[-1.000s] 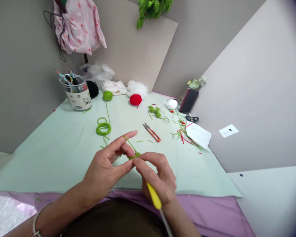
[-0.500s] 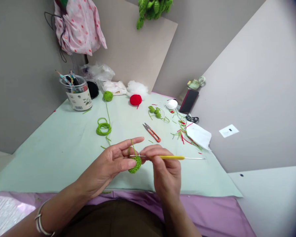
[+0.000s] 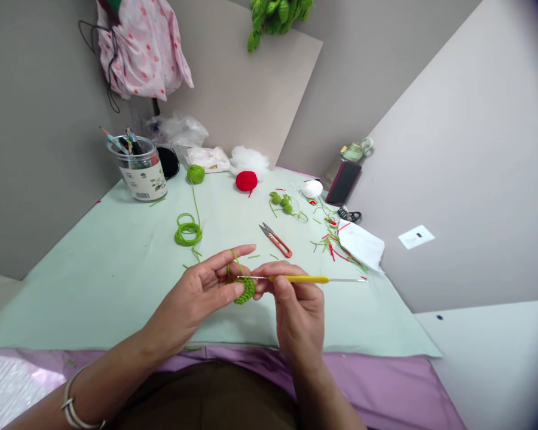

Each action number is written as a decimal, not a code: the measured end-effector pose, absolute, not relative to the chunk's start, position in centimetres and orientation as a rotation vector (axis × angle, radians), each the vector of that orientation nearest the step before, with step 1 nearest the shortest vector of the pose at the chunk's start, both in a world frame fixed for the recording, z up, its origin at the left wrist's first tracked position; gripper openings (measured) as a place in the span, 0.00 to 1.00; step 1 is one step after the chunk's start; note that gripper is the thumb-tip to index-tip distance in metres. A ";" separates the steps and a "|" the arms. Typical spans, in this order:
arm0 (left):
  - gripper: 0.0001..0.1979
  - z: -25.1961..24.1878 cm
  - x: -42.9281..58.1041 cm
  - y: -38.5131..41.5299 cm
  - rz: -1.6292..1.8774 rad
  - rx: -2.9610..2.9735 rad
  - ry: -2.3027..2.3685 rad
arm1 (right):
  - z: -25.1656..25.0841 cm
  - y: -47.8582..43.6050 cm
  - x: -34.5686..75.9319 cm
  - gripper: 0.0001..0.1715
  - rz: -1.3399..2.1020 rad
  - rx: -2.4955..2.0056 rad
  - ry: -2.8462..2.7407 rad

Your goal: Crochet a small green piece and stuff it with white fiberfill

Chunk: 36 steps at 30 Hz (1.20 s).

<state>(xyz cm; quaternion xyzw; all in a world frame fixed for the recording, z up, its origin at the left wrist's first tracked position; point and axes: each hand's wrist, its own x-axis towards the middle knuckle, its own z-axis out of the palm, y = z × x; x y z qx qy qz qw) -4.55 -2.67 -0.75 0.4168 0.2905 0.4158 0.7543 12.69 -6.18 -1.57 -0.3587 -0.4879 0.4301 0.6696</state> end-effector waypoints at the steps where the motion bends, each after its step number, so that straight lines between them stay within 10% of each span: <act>1: 0.23 -0.8 -4.5 -2.6 0.908 0.899 0.632 | -1.6 -6.2 12.7 0.10 0.956 -0.816 -1.115; 9: 0.25 -0.8 -3.2 -3.2 0.877 0.673 0.637 | -2.3 -6.9 12.6 0.25 0.116 -0.953 -1.663; 18: 0.21 -0.2 -4.2 -2.6 0.832 0.708 0.648 | -0.9 -6.5 13.2 0.12 0.863 -0.757 -1.138; 36: 0.22 -0.2 -4.6 -3.1 0.851 0.953 0.622 | -0.3 -5.2 13.5 0.12 1.219 -0.744 -0.926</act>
